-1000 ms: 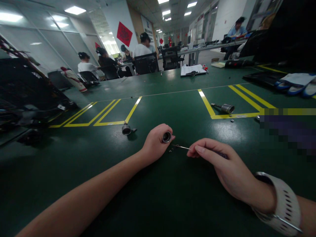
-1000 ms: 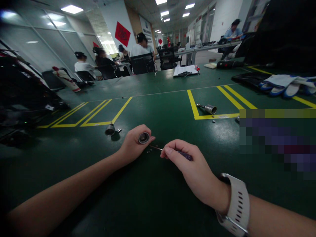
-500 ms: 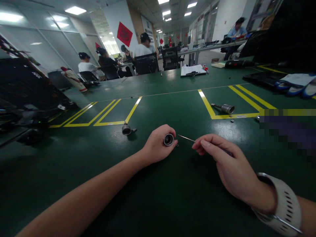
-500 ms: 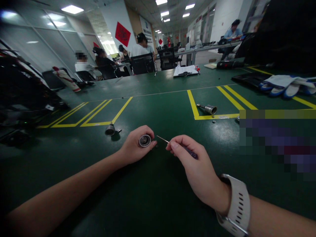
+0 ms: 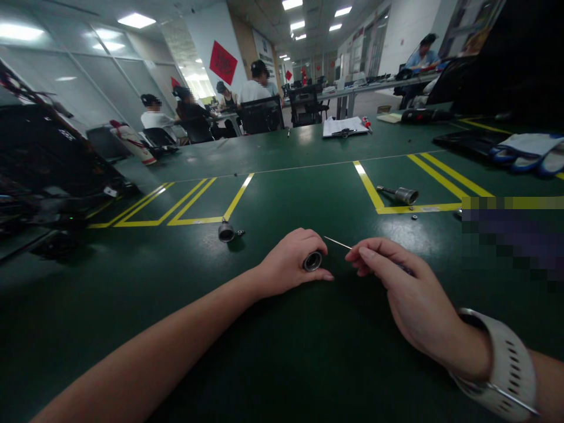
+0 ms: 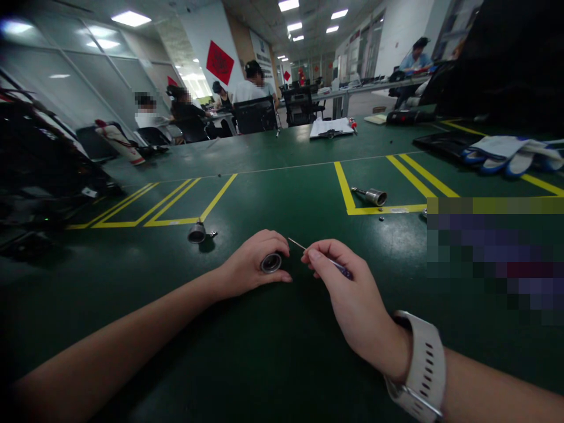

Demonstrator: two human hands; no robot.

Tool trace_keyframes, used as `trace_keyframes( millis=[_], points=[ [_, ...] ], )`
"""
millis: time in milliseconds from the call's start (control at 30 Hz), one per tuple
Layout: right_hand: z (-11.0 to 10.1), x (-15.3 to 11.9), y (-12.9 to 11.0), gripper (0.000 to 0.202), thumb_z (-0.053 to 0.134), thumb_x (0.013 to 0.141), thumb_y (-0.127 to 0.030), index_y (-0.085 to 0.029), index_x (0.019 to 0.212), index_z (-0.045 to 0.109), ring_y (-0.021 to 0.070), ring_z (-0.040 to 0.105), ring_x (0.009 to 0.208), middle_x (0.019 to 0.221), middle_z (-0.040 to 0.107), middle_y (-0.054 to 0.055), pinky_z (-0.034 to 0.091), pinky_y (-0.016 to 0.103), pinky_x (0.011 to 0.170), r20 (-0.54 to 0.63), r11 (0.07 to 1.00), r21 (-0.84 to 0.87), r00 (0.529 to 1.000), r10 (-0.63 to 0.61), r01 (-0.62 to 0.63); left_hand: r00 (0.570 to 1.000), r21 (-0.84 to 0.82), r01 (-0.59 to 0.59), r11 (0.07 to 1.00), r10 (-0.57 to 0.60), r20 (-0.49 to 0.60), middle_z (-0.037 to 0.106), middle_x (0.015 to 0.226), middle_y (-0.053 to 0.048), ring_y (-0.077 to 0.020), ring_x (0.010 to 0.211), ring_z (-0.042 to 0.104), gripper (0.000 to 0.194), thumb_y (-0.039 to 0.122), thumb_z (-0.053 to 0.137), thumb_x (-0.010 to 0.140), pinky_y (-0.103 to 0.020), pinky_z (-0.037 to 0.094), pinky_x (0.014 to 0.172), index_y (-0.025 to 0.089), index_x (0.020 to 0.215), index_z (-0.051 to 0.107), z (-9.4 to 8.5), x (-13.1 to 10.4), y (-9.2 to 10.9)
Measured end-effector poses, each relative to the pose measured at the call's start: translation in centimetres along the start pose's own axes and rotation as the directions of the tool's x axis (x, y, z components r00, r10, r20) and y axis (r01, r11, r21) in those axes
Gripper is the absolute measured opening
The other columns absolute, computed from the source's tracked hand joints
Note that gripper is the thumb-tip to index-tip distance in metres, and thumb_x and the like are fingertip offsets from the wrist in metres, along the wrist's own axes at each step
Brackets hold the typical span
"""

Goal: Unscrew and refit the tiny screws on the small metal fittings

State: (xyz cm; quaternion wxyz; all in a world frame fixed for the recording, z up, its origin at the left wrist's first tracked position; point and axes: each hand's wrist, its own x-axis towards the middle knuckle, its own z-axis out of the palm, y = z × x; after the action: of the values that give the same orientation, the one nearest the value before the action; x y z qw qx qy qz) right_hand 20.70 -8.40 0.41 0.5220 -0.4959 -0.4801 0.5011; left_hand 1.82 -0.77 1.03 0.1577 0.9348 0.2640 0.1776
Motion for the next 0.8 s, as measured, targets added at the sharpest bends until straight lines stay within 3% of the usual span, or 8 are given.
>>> trace_keyframes(
  millis=[133, 367, 667, 800],
  points=[
    [0.0, -0.1, 0.0, 0.016, 0.056, 0.085, -0.038, -0.025, 0.086, 0.064, 0.0185, 0.054, 0.085, 0.089, 0.063, 0.001, 0.042, 0.035, 0.074, 0.004, 1.0, -0.004, 1.0, 0.013, -0.013, 0.999, 0.018, 0.013, 1.0, -0.014, 0.044, 0.056, 0.095, -0.006, -0.0196, 0.088, 0.05, 0.051, 0.058, 0.067, 0.063, -0.032, 0.041, 0.077, 0.015, 0.09, 0.059, -0.1, 0.1, 0.0],
    [-0.1, 0.3, -0.1, 0.015, 0.057, 0.083, -0.036, -0.023, 0.084, 0.065, 0.0178, 0.054, 0.082, 0.087, 0.063, 0.001, 0.042, 0.034, 0.072, -0.008, 1.0, 0.008, 1.0, -0.003, 0.003, 0.996, 0.114, 0.035, 0.993, -0.044, 0.075, 0.055, 0.083, -0.003, -0.0152, 0.078, 0.049, 0.018, 0.031, 0.051, 0.085, -0.029, 0.038, 0.072, 0.015, 0.077, 0.056, -0.3, 0.0, 0.9],
    [-0.2, 0.1, -0.6, 0.016, 0.056, 0.083, -0.034, -0.02, 0.08, 0.064, 0.0174, 0.054, 0.08, 0.084, 0.062, 0.002, 0.042, 0.033, 0.071, -0.006, 0.999, 0.043, 1.0, 0.004, -0.004, 0.995, 0.172, 0.036, 0.984, -0.052, 0.088, 0.053, 0.077, -0.003, -0.0141, 0.074, 0.048, 0.018, 0.025, 0.045, 0.087, -0.027, 0.039, 0.068, 0.015, 0.075, 0.054, -0.6, -0.4, 1.5],
    [-0.3, 0.0, -0.7, 0.017, 0.054, 0.084, -0.034, -0.021, 0.08, 0.064, 0.0174, 0.054, 0.081, 0.085, 0.062, 0.002, 0.042, 0.033, 0.071, 0.016, 1.0, 0.029, 1.0, 0.01, -0.01, 0.988, 0.165, 0.059, 0.985, -0.081, 0.13, 0.053, 0.08, -0.003, -0.0142, 0.076, 0.048, 0.016, 0.025, 0.046, 0.087, -0.027, 0.04, 0.069, 0.015, 0.076, 0.053, -1.8, -2.6, 1.3]
  ],
)
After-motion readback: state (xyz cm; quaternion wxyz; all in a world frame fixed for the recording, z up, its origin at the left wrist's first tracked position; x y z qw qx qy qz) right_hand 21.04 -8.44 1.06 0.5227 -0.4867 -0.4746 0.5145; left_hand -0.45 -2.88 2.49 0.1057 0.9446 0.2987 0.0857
